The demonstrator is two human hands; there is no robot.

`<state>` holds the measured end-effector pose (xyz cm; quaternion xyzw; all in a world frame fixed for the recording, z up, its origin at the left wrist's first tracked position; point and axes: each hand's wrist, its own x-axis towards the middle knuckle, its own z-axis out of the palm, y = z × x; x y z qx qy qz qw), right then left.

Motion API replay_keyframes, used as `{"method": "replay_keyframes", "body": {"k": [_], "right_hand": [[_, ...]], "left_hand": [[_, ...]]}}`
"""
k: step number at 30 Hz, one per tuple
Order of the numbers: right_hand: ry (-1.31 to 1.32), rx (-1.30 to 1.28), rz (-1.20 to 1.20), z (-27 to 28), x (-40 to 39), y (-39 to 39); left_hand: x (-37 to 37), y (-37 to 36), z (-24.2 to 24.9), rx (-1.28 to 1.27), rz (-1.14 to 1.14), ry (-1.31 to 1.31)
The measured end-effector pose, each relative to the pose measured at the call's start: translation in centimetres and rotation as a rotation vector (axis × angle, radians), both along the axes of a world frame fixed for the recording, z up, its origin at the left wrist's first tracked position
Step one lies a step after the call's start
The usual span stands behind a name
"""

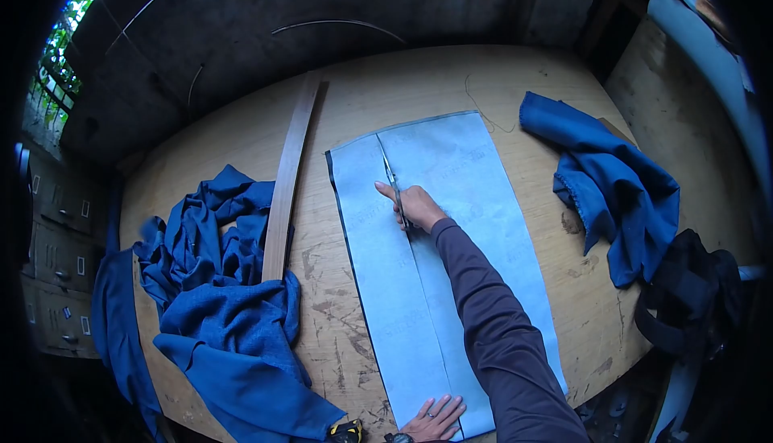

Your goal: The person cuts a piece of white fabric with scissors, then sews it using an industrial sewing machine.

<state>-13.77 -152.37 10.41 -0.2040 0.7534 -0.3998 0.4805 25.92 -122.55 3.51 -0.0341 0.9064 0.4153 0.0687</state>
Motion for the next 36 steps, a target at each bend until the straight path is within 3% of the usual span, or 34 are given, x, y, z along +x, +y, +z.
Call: {"method": "replay_keyframes", "body": {"k": [3, 6, 9, 12, 15, 29, 36], "right_hand": [[0.0, 0.023, 0.003, 0.1, -0.1, -0.1], [-0.034, -0.018, -0.018, -1.0, 0.4, 0.2], [0.011, -0.046, 0.004, -2.0, 0.4, 0.1], [0.014, -0.042, 0.008, -2.1, 0.4, 0.1], [0.009, 0.014, 0.04, -1.0, 0.4, -0.4], [0.048, -0.077, 0.045, -2.7, -0.8, -2.2], [0.05, 0.018, -0.011, 0.7, -1.7, -4.6]], "left_hand": [[-0.4, 0.5, 0.1, -0.289, -0.054, -0.095], [-0.3, 0.6, -0.1, -0.395, 0.019, 0.04], [-0.2, 0.6, -0.2, -0.379, -0.029, -0.025], [-0.4, 0.5, 0.0, -0.266, 0.076, 0.091], [0.0, -0.4, 0.5, 0.059, 0.021, 0.022], [-0.1, -0.4, 1.2, 0.024, 0.074, 0.071], [-0.4, -0.6, 1.2, 0.039, 0.05, 0.021]]}}
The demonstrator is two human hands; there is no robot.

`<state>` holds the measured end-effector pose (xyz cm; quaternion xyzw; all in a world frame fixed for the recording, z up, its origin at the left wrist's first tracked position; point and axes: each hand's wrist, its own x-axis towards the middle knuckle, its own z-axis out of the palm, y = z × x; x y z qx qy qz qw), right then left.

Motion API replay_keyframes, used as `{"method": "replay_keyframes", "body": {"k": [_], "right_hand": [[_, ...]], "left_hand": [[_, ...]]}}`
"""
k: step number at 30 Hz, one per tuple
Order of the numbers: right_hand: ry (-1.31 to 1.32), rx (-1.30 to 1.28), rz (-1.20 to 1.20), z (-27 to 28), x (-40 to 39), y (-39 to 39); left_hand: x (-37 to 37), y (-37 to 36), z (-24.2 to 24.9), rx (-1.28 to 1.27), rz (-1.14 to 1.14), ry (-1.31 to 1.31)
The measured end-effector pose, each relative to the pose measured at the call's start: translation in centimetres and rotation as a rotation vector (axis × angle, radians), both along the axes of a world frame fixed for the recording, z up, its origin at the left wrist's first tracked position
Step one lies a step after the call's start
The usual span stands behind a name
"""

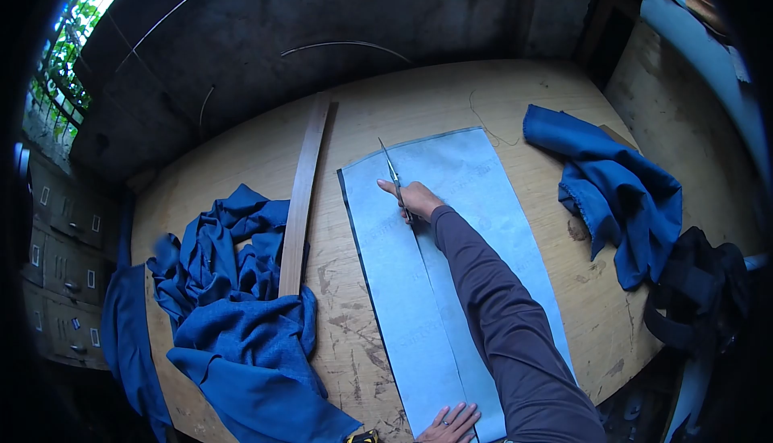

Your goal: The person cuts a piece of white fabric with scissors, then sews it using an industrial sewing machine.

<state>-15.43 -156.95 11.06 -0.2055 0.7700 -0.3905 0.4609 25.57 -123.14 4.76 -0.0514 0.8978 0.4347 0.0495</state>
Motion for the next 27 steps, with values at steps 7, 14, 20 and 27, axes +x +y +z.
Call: {"method": "replay_keyframes", "body": {"k": [7, 14, 20, 27], "right_hand": [[0.051, -0.092, 0.046, -3.1, -0.7, 0.0], [-0.014, -0.052, -0.005, -0.7, -1.4, -1.2], [0.14, -0.098, 0.029, -3.1, -1.7, -1.4], [0.385, -0.233, 0.109, -2.8, 6.3, 17.3]], "left_hand": [[0.2, 0.7, -1.1, -0.022, 0.018, 0.033], [0.1, 0.6, -0.6, -0.054, 0.015, 0.045], [0.4, 0.8, -1.4, -0.087, -0.002, 0.048], [1.3, 1.4, -3.2, -0.08, 0.067, 0.236]]}}
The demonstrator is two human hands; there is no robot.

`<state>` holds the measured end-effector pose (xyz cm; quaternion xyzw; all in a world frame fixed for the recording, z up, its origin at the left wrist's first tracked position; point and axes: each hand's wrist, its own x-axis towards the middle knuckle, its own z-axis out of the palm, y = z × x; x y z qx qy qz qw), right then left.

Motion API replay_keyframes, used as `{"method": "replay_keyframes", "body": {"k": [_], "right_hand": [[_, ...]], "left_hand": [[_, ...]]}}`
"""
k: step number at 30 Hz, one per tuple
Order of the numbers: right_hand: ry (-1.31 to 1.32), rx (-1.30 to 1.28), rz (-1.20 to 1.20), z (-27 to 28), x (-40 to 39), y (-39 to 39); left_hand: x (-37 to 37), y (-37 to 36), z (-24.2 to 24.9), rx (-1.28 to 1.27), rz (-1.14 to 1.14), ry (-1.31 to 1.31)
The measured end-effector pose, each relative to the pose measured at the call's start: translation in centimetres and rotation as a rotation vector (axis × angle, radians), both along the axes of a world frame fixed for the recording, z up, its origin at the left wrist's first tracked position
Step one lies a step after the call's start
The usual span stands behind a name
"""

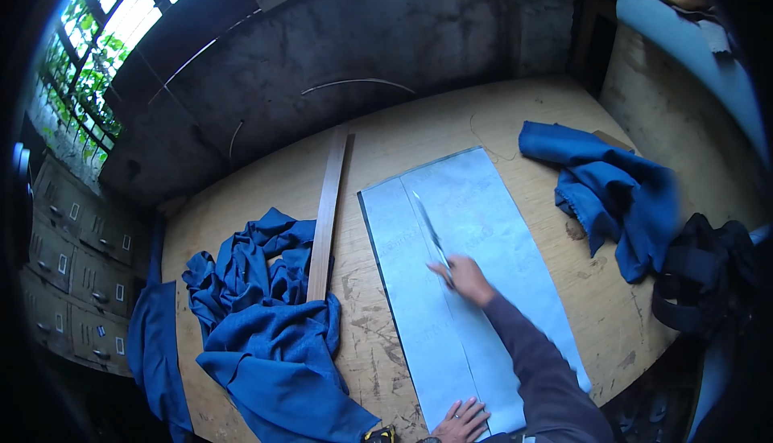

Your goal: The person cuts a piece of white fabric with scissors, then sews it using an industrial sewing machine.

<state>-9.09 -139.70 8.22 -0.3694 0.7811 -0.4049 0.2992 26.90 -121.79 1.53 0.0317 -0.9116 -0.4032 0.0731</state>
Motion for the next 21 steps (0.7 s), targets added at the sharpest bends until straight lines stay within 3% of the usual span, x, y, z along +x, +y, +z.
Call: {"method": "replay_keyframes", "body": {"k": [3, 6, 8, 9, 10, 12, 14, 16, 19, 20, 21], "right_hand": [[-0.158, 0.136, -0.278, 1.7, 5.8, 15.0], [-0.053, 0.226, -0.523, 1.8, 9.8, 29.3], [0.009, 0.454, -0.675, 1.0, 9.5, 37.4], [0.339, 0.54, -0.629, 0.6, 8.9, 40.9], [0.299, 0.583, -0.664, 0.9, 7.7, 43.6], [0.43, 0.679, -0.643, 1.4, 5.2, 47.1], [0.44, 0.737, -0.589, -0.8, 2.5, 50.1], [0.24, 0.789, -0.519, -0.2, 1.5, 50.9], [0.907, 0.749, -0.527, -6.6, 1.3, 51.8], [0.715, 0.613, -0.512, -4.0, 3.6, 49.9], [0.527, 0.479, -0.492, 0.8, 7.7, 46.0]], "left_hand": [[-0.2, 0.0, -0.5, -0.129, 0.058, 0.062], [-0.4, -0.1, -0.9, -0.103, 0.15, 0.198], [-0.1, -0.3, -0.1, 0.074, 0.297, 0.258], [-0.1, -0.3, 1.0, 0.298, 0.528, 0.135], [0.2, -0.5, 2.2, 0.523, 0.757, 0.001], [1.3, -3.4, 4.7, 0.453, 0.987, 0.151], [4.2, -5.8, 7.3, 0.583, 1.037, 0.262], [8.3, -8.3, 9.8, 0.76, 0.961, 0.419], [14.5, -7.6, 19.2, 1.187, 0.82, 0.443], [16.0, -6.5, 22.1, 1.256, 0.774, 0.451], [15.7, -4.0, 26.2, 1.414, 0.915, 0.492]]}}
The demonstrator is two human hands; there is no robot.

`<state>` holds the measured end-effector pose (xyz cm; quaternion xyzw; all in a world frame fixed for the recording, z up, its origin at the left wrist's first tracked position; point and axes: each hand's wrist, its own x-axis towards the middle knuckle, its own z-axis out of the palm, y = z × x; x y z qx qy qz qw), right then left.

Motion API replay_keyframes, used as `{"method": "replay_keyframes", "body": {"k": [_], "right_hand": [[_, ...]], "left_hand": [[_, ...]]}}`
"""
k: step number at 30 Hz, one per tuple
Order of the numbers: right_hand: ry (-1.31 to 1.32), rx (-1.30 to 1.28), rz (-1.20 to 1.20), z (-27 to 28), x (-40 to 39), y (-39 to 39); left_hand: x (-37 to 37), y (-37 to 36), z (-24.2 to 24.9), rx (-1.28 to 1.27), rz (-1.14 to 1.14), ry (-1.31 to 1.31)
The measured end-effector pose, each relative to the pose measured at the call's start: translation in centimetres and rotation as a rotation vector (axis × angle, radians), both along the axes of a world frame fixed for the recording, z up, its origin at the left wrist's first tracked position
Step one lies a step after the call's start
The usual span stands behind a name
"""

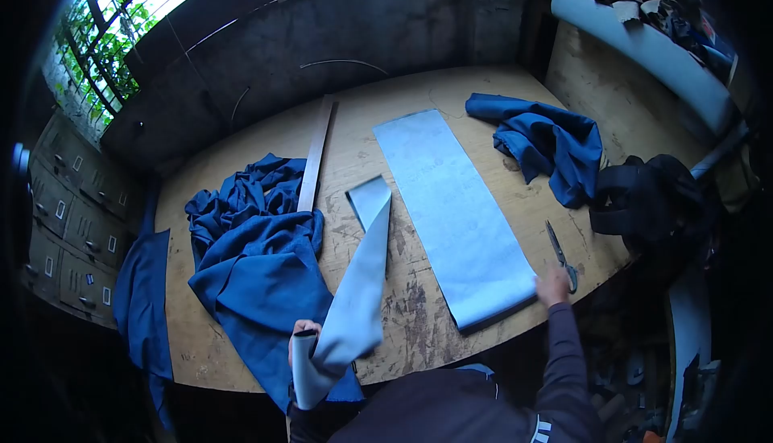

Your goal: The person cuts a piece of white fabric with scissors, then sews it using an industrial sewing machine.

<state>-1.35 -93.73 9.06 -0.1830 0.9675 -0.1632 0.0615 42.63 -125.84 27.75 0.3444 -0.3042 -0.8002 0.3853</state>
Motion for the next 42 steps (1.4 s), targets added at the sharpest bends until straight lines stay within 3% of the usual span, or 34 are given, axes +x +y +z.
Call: {"method": "replay_keyframes", "body": {"k": [1, 3, 4, 5, 7, 9, 10, 11, 13, 15, 17, 19, 20, 21, 22, 26, 27, 29, 31, 32, 33, 34, 35, 36, 38, 40, 42], "right_hand": [[0.009, -0.044, 0.071, -1.9, 2.3, -1.6], [-0.012, -0.266, 0.398, 3.1, 12.0, -7.5], [-0.084, -0.36, 0.584, 5.3, 16.1, -9.7], [-0.059, -0.426, 0.792, 7.5, 19.8, -11.7], [0.079, -0.514, 1.043, 8.3, 24.4, -14.1], [-0.41, -0.778, 0.911, 9.9, 26.9, -13.7], [-0.752, -0.842, 0.685, 8.1, 27.9, -12.2], [-0.735, -0.676, 0.782, 2.1, 27.9, -11.5], [-0.738, -0.623, 0.905, 2.2, 28.3, -7.5], [-0.986, -0.435, 0.556, 0.5, 28.9, -4.0], [-0.892, -0.649, 0.402, 2.8, 29.3, -0.9], [-0.805, -0.582, 0.301, 6.8, 29.7, 0.8], [-0.992, -1.142, 0.236, 4.7, 30.7, 1.4], [-0.576, -0.942, 0.436, 6.6, 30.4, 1.6], [-0.491, -0.931, 0.467, 7.4, 30.1, 2.3], [-0.614, -0.898, 0.212, 3.4, 30.9, 8.1], [-0.655, -0.879, 0.095, 1.1, 31.4, 10.8], [-0.69, -0.837, -0.131, -5.0, 33.9, 17.5], [-0.559, -0.62, -0.37, -14.9, 40.3, 27.9], [-0.958, -0.243, -0.537, -19.0, 43.0, 32.4], [-0.521, 0.062, -0.367, -28.0, 49.3, 36.2], [0.172, -0.315, -0.261, -29.9, 50.5, 37.6], [-0.378, -0.447, -0.546, -25.3, 45.9, 37.9], [-0.635, -0.517, -0.679, -23.7, 41.4, 36.6], [-0.759, -0.678, -0.658, -17.6, 33.9, 30.7], [-0.831, -0.734, -0.568, -14.9, 32.1, 28.9], [-1.127, -0.454, -0.561, -13.6, 33.0, 33.5]], "left_hand": [[0.9, 1.3, 1.6, 0.002, -0.096, 0.0], [1.7, 2.4, -1.7, -0.12, -0.282, 0.092], [1.3, 3.2, -2.5, -0.126, -0.389, -0.07], [0.1, 4.4, -4.3, -0.01, -0.431, 0.008], [-2.1, 7.2, -5.6, -0.094, -0.623, 0.03], [-3.7, 9.1, -3.3, -0.137, -0.769, 0.103], [-4.2, 8.9, -2.7, -0.206, -0.864, 0.116], [-4.7, 8.7, -3.0, -0.294, -0.892, 0.12], [-6.0, 8.0, -3.3, -0.349, -0.951, 0.105], [-7.1, 8.7, -2.7, -0.276, -0.888, 0.115], [-8.1, 10.8, -4.7, -0.123, -0.826, 0.137], [-9.9, 14.1, -4.7, -0.225, -0.852, 0.095], [-10.4, 15.9, -5.3, -0.242, -0.973, 0.098], [-10.9, 17.5, -5.8, -0.264, -1.072, 0.107], [-11.7, 18.3, -6.0, -0.278, -1.306, 0.12], [-14.5, 23.1, -5.3, -0.455, -1.655, 0.016], [-15.2, 24.1, -5.4, -0.723, -1.653, 0.033], [-16.2, 25.6, -6.9, -0.839, -1.632, -0.027], [-16.1, 26.7, -9.7, -0.817, -1.64, -0.103], [-15.6, 27.1, -11.7, -0.746, -1.65, -0.141], [-15.1, 27.2, -13.7, -0.673, -1.621, -0.193], [-14.4, 26.9, -16.2, -0.676, -1.575, -0.241], [-13.8, 26.4, -16.8, -0.739, -1.509, -0.324], [-13.4, 25.6, -18.7, -0.724, -1.378, -0.364], [-12.9, 24.0, -18.8, -0.734, -1.126, -0.517], [-13.5, 20.7, -21.2, -0.73, -0.79, -0.619], [-15.2, 16.8, -25.0, -0.744, -0.504, -0.728]]}}
